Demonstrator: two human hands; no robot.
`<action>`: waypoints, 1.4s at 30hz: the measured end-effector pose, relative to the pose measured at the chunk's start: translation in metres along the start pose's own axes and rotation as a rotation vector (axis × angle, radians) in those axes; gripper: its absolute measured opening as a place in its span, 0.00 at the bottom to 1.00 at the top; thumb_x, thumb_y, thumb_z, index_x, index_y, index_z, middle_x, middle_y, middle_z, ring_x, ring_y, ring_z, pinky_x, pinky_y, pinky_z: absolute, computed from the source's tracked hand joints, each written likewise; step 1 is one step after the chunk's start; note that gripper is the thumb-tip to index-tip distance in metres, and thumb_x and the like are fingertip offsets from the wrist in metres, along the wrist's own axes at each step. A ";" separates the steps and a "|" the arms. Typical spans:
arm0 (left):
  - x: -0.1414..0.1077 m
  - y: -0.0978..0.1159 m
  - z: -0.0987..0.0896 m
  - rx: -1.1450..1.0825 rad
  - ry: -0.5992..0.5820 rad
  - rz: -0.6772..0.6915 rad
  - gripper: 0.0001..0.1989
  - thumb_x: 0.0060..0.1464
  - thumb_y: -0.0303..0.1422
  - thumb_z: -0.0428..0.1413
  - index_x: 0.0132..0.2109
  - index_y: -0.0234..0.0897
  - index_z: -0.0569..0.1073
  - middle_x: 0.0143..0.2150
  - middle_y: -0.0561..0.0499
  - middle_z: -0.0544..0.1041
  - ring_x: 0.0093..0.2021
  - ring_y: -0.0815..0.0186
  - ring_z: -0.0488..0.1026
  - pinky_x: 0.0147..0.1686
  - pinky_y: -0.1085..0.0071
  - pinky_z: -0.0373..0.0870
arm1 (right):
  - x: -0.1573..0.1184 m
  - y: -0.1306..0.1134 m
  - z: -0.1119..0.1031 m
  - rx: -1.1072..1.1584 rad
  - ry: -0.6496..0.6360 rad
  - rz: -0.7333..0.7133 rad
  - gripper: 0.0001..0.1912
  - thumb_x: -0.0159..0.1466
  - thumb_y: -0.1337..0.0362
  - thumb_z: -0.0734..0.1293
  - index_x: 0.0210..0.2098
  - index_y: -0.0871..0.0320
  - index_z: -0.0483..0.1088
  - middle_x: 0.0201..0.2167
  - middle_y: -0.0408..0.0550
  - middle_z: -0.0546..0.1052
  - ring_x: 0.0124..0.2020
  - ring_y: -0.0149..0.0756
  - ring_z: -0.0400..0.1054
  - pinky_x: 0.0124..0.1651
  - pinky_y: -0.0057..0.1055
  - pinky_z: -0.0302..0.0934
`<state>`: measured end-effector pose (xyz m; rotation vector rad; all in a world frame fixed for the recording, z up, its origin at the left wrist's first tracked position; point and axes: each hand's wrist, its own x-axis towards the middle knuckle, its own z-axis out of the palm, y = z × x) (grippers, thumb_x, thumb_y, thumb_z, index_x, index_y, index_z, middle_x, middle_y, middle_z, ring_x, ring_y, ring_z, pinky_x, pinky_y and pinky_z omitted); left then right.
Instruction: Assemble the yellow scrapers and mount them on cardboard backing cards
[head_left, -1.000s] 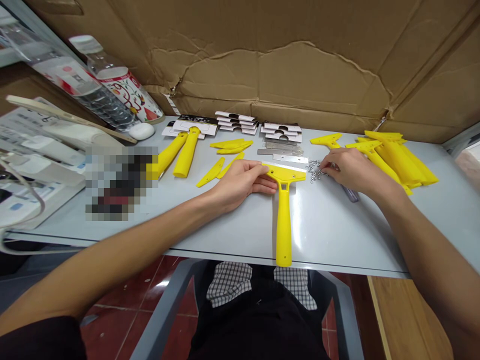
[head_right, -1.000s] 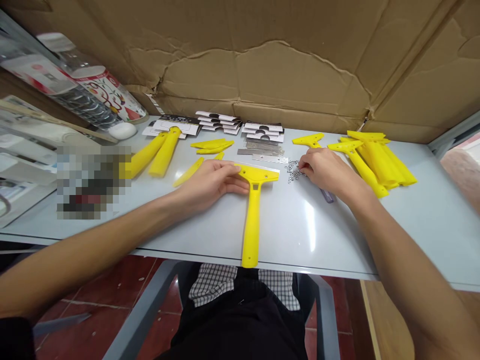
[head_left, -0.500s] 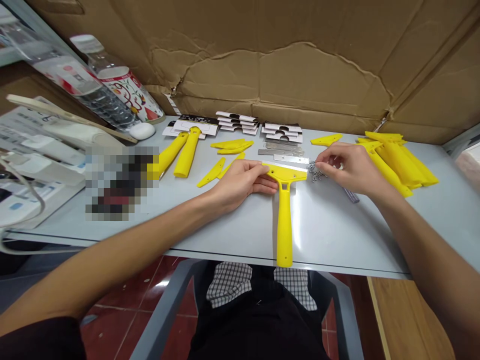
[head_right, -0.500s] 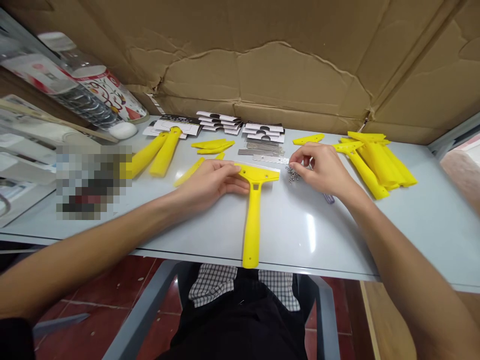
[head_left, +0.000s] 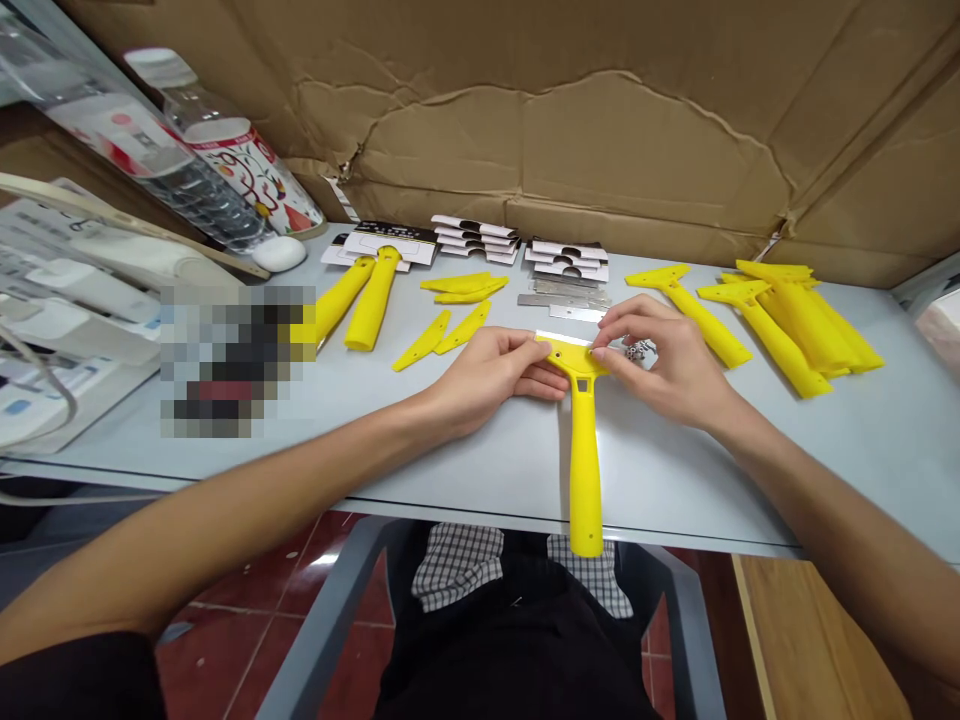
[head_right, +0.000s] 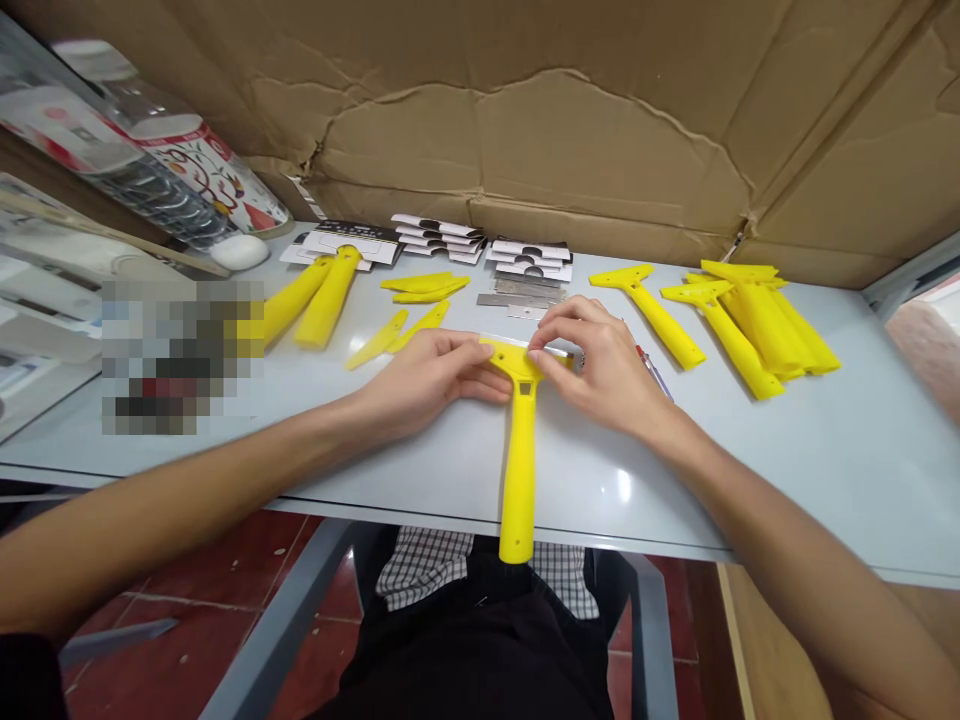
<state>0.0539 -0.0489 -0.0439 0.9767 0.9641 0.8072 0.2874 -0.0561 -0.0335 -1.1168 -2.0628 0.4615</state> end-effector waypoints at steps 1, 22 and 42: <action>-0.001 -0.001 0.001 0.001 -0.011 -0.001 0.12 0.70 0.26 0.58 0.37 0.29 0.82 0.34 0.38 0.87 0.34 0.61 0.86 0.43 0.65 0.85 | -0.001 -0.003 0.002 -0.023 0.007 -0.035 0.05 0.69 0.64 0.70 0.38 0.51 0.81 0.47 0.51 0.82 0.50 0.47 0.77 0.52 0.48 0.71; -0.009 -0.006 0.009 0.052 -0.080 0.007 0.11 0.69 0.30 0.59 0.41 0.28 0.85 0.39 0.38 0.88 0.37 0.62 0.87 0.46 0.67 0.84 | -0.001 -0.017 0.014 -0.085 -0.071 -0.089 0.09 0.71 0.66 0.67 0.37 0.49 0.78 0.47 0.49 0.82 0.48 0.48 0.78 0.55 0.53 0.69; -0.009 -0.004 0.008 0.033 -0.067 -0.009 0.11 0.69 0.30 0.60 0.39 0.28 0.83 0.39 0.39 0.88 0.35 0.64 0.86 0.44 0.67 0.84 | -0.004 -0.008 0.012 -0.107 -0.034 -0.274 0.19 0.66 0.78 0.62 0.42 0.54 0.82 0.48 0.51 0.81 0.46 0.42 0.77 0.46 0.41 0.69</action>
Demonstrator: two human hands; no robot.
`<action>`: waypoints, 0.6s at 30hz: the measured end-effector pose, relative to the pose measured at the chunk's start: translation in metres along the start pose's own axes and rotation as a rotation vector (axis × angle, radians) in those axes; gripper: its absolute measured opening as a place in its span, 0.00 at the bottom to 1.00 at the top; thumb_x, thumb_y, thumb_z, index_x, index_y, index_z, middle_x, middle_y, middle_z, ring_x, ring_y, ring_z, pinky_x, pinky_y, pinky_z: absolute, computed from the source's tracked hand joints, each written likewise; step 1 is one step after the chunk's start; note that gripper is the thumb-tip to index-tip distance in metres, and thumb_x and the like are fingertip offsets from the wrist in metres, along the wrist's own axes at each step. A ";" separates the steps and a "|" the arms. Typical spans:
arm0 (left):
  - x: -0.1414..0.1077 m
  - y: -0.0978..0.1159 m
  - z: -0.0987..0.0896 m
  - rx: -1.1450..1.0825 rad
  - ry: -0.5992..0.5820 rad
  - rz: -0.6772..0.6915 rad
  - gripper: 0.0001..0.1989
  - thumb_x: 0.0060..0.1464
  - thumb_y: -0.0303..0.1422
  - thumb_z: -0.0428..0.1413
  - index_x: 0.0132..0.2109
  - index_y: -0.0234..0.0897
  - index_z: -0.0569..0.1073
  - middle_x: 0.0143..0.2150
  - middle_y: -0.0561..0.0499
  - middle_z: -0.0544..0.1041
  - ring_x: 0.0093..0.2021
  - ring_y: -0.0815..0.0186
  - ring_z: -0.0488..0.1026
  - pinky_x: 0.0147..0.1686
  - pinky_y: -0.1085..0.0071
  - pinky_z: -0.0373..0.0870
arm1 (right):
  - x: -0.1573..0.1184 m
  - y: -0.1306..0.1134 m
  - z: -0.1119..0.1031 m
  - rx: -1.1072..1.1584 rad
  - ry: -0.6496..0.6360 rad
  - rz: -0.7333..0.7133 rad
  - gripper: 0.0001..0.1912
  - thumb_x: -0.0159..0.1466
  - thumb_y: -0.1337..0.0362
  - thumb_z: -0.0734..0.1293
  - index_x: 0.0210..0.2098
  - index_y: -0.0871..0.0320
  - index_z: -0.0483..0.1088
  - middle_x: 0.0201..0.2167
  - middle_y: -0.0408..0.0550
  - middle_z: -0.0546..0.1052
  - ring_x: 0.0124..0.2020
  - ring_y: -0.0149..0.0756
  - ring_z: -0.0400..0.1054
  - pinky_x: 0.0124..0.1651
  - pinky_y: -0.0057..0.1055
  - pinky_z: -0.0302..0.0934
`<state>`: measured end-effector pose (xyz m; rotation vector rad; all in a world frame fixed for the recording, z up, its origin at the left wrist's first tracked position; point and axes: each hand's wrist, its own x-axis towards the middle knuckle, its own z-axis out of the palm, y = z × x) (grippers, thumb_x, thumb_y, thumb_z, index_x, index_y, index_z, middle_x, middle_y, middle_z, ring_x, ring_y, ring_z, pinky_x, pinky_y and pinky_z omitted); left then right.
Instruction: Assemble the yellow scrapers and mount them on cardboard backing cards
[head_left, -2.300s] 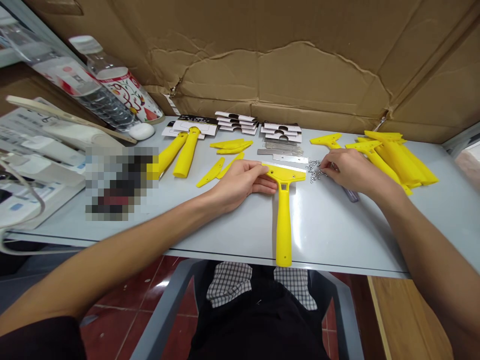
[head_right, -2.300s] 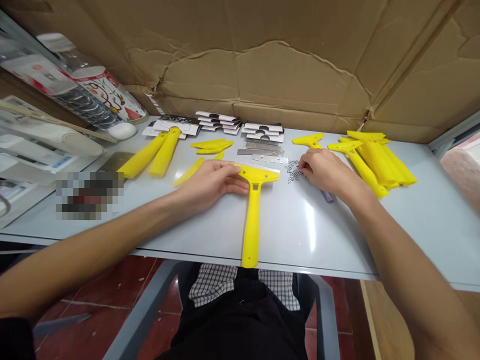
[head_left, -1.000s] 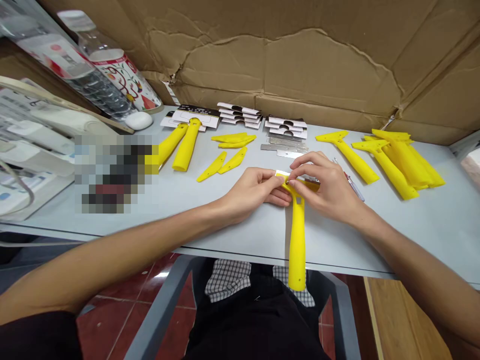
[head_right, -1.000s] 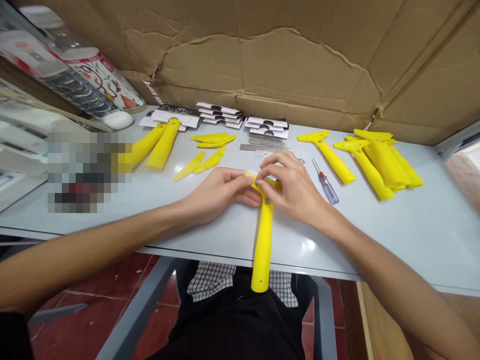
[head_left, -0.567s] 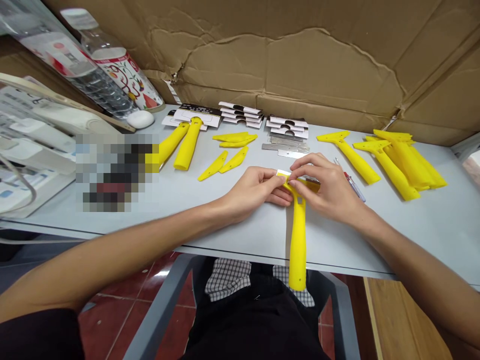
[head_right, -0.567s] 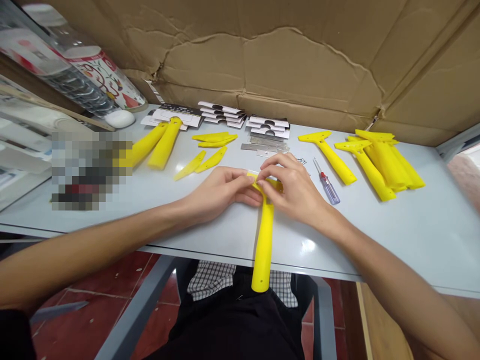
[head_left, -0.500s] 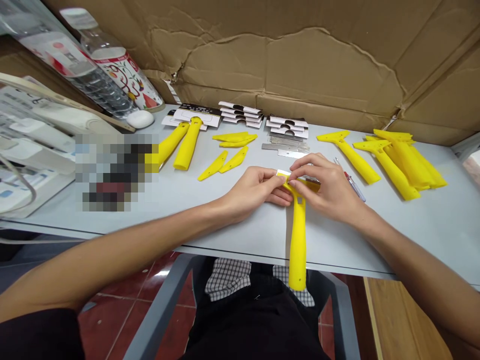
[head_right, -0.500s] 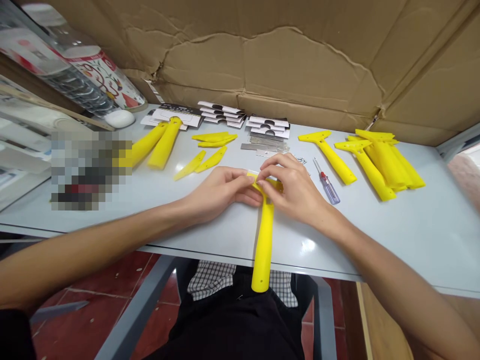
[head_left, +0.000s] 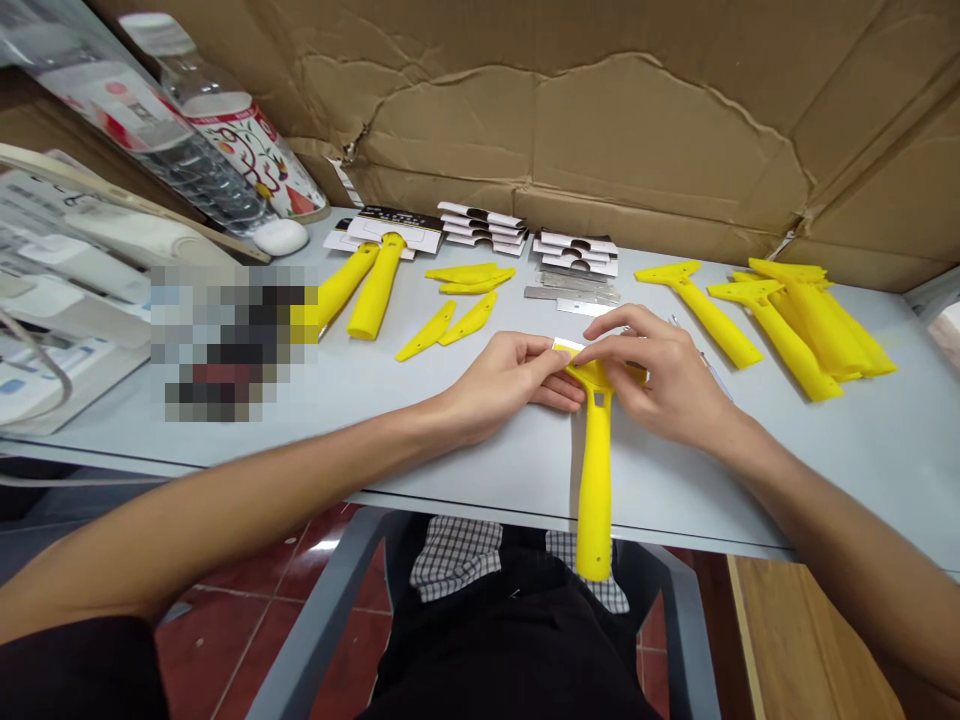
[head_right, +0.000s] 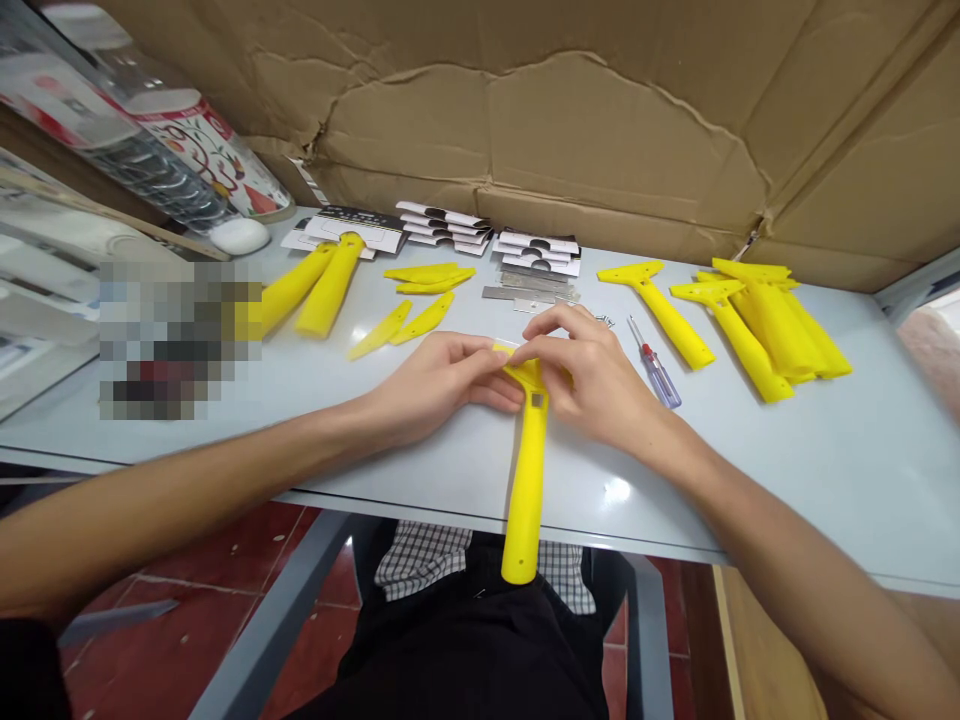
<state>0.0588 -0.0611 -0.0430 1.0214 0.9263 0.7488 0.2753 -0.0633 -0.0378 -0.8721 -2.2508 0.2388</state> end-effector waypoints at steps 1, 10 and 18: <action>0.000 0.000 0.000 0.000 0.000 -0.002 0.11 0.69 0.30 0.59 0.39 0.28 0.83 0.39 0.38 0.88 0.35 0.64 0.86 0.44 0.67 0.84 | 0.000 0.000 0.000 -0.006 0.002 -0.002 0.19 0.67 0.78 0.62 0.42 0.54 0.82 0.47 0.51 0.81 0.45 0.42 0.77 0.46 0.41 0.69; 0.001 0.000 0.000 0.009 0.008 -0.007 0.11 0.68 0.28 0.59 0.40 0.27 0.83 0.37 0.39 0.88 0.36 0.63 0.87 0.45 0.66 0.85 | 0.001 -0.001 0.000 -0.005 0.016 -0.005 0.16 0.65 0.78 0.64 0.39 0.58 0.81 0.47 0.54 0.82 0.44 0.44 0.77 0.46 0.42 0.69; 0.000 0.000 0.000 0.013 0.001 0.007 0.11 0.69 0.30 0.58 0.43 0.27 0.84 0.37 0.39 0.88 0.38 0.61 0.87 0.46 0.65 0.85 | 0.000 -0.002 0.001 -0.008 0.026 -0.021 0.17 0.67 0.78 0.63 0.43 0.58 0.82 0.46 0.54 0.81 0.44 0.43 0.77 0.45 0.42 0.69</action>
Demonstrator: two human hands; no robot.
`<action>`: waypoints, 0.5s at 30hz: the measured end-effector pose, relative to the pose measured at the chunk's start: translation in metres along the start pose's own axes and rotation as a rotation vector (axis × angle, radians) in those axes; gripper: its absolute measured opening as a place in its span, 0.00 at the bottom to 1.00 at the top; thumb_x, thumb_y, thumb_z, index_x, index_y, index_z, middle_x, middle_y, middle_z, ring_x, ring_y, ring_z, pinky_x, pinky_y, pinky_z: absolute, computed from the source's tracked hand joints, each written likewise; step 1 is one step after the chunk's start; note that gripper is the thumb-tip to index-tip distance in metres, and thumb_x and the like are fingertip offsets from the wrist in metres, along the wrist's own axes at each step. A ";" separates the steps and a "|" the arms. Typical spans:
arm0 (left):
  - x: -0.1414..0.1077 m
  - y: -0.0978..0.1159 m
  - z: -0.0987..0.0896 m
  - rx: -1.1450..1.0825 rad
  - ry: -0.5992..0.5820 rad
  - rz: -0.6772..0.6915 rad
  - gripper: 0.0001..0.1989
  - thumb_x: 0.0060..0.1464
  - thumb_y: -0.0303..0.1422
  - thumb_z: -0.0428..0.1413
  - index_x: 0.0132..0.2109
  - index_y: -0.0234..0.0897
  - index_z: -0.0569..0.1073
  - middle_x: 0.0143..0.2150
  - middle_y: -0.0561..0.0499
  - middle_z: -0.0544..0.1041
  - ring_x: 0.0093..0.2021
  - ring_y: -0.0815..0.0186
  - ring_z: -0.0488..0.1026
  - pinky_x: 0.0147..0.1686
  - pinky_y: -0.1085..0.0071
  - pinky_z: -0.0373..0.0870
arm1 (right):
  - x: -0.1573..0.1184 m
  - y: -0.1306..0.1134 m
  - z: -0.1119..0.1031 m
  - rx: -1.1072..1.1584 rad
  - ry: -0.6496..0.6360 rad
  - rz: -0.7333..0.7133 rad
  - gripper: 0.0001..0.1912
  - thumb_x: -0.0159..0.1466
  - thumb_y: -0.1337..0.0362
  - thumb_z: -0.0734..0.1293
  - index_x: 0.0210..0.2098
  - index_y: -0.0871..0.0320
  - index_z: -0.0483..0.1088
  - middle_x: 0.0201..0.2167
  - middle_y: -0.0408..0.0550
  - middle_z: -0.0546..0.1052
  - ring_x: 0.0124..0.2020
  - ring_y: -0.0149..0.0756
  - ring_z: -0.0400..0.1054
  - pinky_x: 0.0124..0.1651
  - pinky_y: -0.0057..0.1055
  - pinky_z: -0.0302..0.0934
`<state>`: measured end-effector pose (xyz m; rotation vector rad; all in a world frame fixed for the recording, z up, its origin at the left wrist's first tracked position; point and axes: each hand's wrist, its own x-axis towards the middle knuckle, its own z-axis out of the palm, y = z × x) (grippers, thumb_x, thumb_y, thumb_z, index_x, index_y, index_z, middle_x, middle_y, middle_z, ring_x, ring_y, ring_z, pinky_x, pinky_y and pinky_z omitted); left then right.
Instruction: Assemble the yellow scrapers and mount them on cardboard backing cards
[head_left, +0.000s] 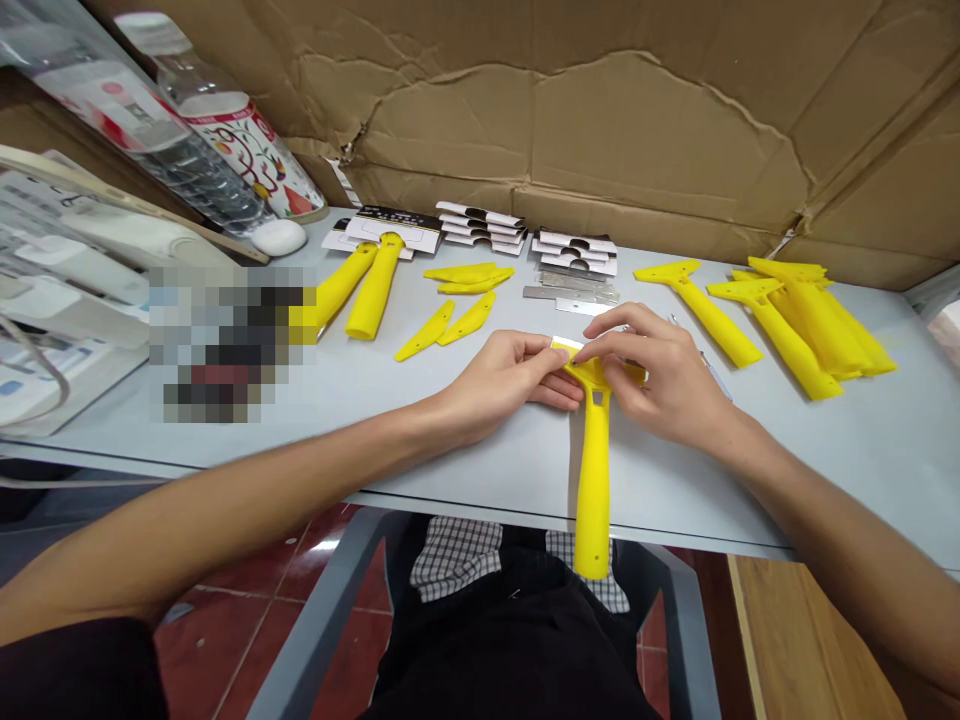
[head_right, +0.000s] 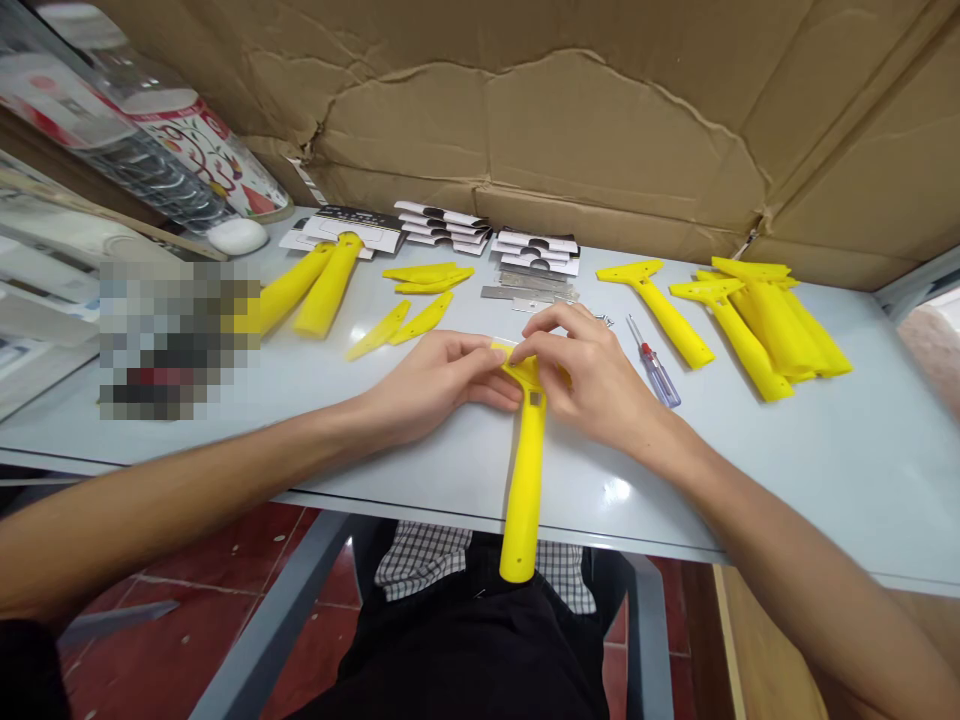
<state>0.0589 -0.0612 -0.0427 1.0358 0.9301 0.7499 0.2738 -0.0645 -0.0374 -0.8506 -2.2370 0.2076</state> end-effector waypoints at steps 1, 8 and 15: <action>0.000 0.000 0.000 -0.001 0.000 0.001 0.11 0.69 0.30 0.59 0.43 0.27 0.84 0.37 0.39 0.88 0.38 0.61 0.87 0.46 0.65 0.85 | 0.000 0.000 0.000 -0.002 0.000 -0.002 0.17 0.67 0.78 0.63 0.43 0.58 0.82 0.46 0.54 0.81 0.45 0.44 0.77 0.45 0.42 0.69; 0.001 -0.001 -0.001 -0.005 -0.004 0.003 0.11 0.69 0.29 0.58 0.40 0.28 0.84 0.37 0.39 0.88 0.37 0.62 0.87 0.45 0.67 0.85 | 0.000 0.002 0.002 -0.018 0.007 -0.007 0.16 0.67 0.77 0.64 0.43 0.59 0.83 0.47 0.55 0.82 0.45 0.43 0.77 0.46 0.42 0.69; 0.000 0.000 0.000 -0.008 -0.001 -0.010 0.11 0.70 0.28 0.59 0.40 0.28 0.84 0.38 0.39 0.88 0.35 0.64 0.87 0.44 0.67 0.85 | -0.002 0.002 0.005 -0.056 -0.010 0.002 0.16 0.69 0.76 0.64 0.44 0.57 0.82 0.48 0.56 0.81 0.49 0.48 0.76 0.48 0.46 0.68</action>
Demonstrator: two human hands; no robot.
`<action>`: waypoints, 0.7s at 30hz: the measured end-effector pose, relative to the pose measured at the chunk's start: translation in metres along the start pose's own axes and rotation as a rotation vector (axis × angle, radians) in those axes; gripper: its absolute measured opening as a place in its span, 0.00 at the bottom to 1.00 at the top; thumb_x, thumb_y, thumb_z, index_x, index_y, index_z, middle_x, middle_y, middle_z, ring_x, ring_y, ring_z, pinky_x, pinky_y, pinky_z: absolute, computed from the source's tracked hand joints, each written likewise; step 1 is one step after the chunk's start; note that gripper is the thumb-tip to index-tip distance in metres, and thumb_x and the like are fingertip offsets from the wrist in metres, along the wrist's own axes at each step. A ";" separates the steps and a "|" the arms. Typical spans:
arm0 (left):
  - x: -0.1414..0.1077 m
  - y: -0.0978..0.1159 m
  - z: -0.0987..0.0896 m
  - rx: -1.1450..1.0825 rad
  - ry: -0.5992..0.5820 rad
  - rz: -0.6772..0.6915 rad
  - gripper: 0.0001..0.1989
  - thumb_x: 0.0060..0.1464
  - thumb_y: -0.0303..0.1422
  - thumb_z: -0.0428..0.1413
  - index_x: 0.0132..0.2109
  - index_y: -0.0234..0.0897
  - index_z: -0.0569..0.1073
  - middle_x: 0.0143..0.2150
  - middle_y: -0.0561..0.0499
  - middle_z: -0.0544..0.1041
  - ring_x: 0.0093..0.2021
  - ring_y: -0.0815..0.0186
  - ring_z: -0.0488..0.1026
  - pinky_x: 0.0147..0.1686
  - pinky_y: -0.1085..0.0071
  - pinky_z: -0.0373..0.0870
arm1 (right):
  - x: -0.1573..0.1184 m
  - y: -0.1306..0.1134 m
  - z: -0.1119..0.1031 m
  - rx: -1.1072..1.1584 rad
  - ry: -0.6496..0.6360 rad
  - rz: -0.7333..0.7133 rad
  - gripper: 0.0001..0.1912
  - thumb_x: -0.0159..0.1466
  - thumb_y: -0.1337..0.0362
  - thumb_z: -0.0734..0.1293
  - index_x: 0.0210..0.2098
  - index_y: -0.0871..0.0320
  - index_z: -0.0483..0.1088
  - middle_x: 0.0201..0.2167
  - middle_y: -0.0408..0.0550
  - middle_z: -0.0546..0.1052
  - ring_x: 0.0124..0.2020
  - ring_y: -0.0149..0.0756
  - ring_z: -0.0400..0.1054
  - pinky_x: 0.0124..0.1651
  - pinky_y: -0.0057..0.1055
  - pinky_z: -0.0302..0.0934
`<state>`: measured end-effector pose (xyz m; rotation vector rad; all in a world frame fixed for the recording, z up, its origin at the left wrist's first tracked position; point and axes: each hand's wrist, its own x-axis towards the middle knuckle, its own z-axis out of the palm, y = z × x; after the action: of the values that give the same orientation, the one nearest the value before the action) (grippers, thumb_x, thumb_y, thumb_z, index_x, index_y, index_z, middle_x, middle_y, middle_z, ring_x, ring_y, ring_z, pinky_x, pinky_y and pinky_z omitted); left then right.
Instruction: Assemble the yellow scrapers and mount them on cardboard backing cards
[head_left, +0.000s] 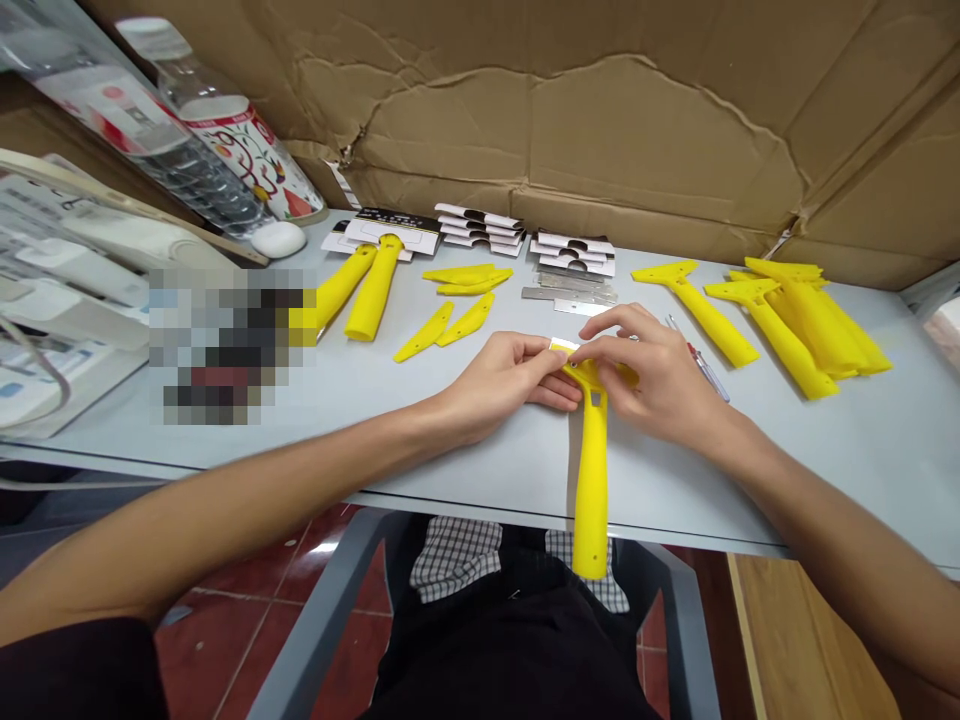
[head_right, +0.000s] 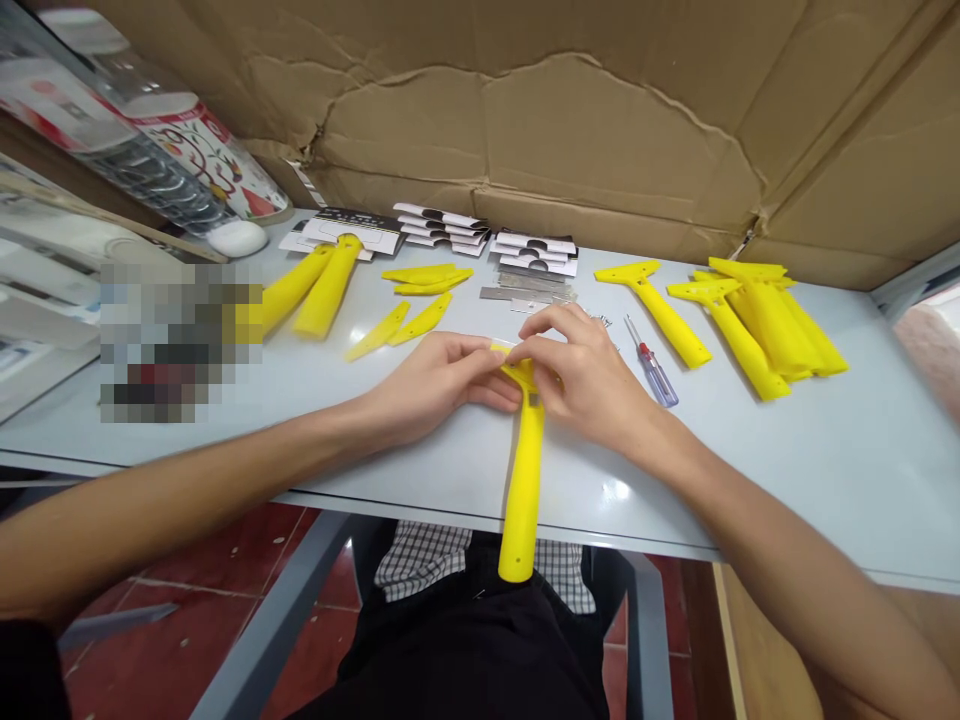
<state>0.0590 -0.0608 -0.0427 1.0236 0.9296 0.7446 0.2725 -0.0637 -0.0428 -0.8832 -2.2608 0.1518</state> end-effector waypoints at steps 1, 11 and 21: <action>0.000 0.000 0.000 -0.001 0.000 -0.001 0.11 0.70 0.28 0.59 0.39 0.28 0.84 0.38 0.39 0.88 0.35 0.63 0.87 0.44 0.67 0.85 | 0.000 0.000 0.000 -0.017 -0.004 0.001 0.16 0.68 0.76 0.64 0.44 0.56 0.82 0.49 0.55 0.81 0.50 0.49 0.76 0.48 0.47 0.68; -0.001 0.000 0.000 0.005 -0.003 0.005 0.11 0.69 0.28 0.59 0.38 0.30 0.83 0.37 0.39 0.87 0.37 0.62 0.86 0.46 0.64 0.84 | -0.002 0.001 -0.001 -0.104 -0.019 -0.021 0.18 0.69 0.77 0.62 0.45 0.52 0.79 0.50 0.53 0.81 0.52 0.49 0.74 0.50 0.47 0.63; 0.001 -0.001 -0.001 0.000 -0.010 0.007 0.10 0.69 0.29 0.59 0.40 0.29 0.83 0.38 0.39 0.87 0.38 0.61 0.86 0.48 0.63 0.84 | -0.001 0.003 -0.002 -0.064 0.003 -0.022 0.18 0.68 0.76 0.63 0.47 0.53 0.80 0.49 0.54 0.82 0.50 0.49 0.74 0.49 0.48 0.67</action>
<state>0.0584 -0.0601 -0.0439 1.0304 0.9177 0.7450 0.2761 -0.0622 -0.0423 -0.8913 -2.2826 0.0679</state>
